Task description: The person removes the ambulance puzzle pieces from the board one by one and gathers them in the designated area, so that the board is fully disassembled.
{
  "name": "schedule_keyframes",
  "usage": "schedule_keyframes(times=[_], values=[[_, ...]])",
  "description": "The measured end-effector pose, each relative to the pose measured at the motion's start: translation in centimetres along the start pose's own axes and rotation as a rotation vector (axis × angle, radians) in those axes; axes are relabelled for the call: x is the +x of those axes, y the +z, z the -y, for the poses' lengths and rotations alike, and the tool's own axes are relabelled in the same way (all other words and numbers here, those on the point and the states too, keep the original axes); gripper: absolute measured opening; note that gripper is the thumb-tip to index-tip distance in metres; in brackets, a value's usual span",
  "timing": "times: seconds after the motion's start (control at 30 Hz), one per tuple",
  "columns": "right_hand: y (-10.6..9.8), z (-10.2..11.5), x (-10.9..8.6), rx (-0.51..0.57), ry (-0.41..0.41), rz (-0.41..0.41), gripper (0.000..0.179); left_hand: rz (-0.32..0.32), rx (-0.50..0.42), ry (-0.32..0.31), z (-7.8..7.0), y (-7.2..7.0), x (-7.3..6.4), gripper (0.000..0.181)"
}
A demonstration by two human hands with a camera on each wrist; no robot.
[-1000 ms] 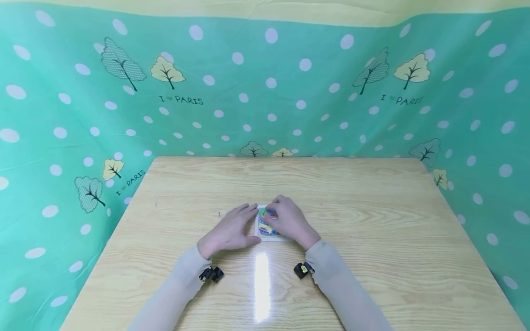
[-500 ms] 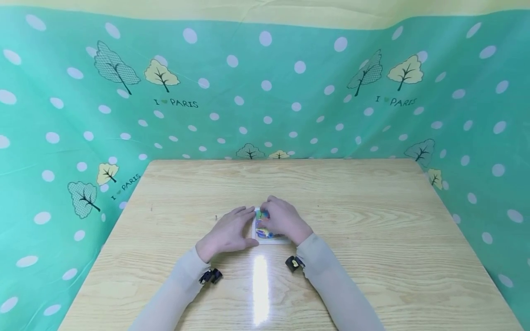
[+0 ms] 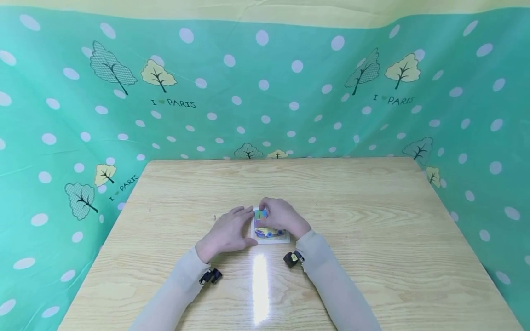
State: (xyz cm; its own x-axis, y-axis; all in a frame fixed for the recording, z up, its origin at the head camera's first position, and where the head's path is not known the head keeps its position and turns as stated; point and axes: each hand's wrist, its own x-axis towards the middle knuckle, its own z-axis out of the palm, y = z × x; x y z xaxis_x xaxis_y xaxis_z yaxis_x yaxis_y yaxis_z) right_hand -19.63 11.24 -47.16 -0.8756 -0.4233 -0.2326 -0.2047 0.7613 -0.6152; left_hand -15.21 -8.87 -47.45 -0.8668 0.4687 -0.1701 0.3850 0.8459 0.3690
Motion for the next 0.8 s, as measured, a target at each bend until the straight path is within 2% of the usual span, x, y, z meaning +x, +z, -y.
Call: schedule_keyframes(times=[0.4,0.57,0.8], values=[[0.5,0.0,-0.3,0.047,0.031,-0.011,0.044,-0.015,-0.026,0.007,0.1,0.1,-0.4,0.092],[1.0,-0.1,-0.6,0.041,-0.011,-0.053,0.031,-0.022,-0.035,0.013,0.1,0.2,-0.5,0.091],[1.3,-0.5,-0.9,0.064,-0.070,-0.132,0.037,-0.033,-0.028,0.025,0.2,0.2,-0.3,0.091]])
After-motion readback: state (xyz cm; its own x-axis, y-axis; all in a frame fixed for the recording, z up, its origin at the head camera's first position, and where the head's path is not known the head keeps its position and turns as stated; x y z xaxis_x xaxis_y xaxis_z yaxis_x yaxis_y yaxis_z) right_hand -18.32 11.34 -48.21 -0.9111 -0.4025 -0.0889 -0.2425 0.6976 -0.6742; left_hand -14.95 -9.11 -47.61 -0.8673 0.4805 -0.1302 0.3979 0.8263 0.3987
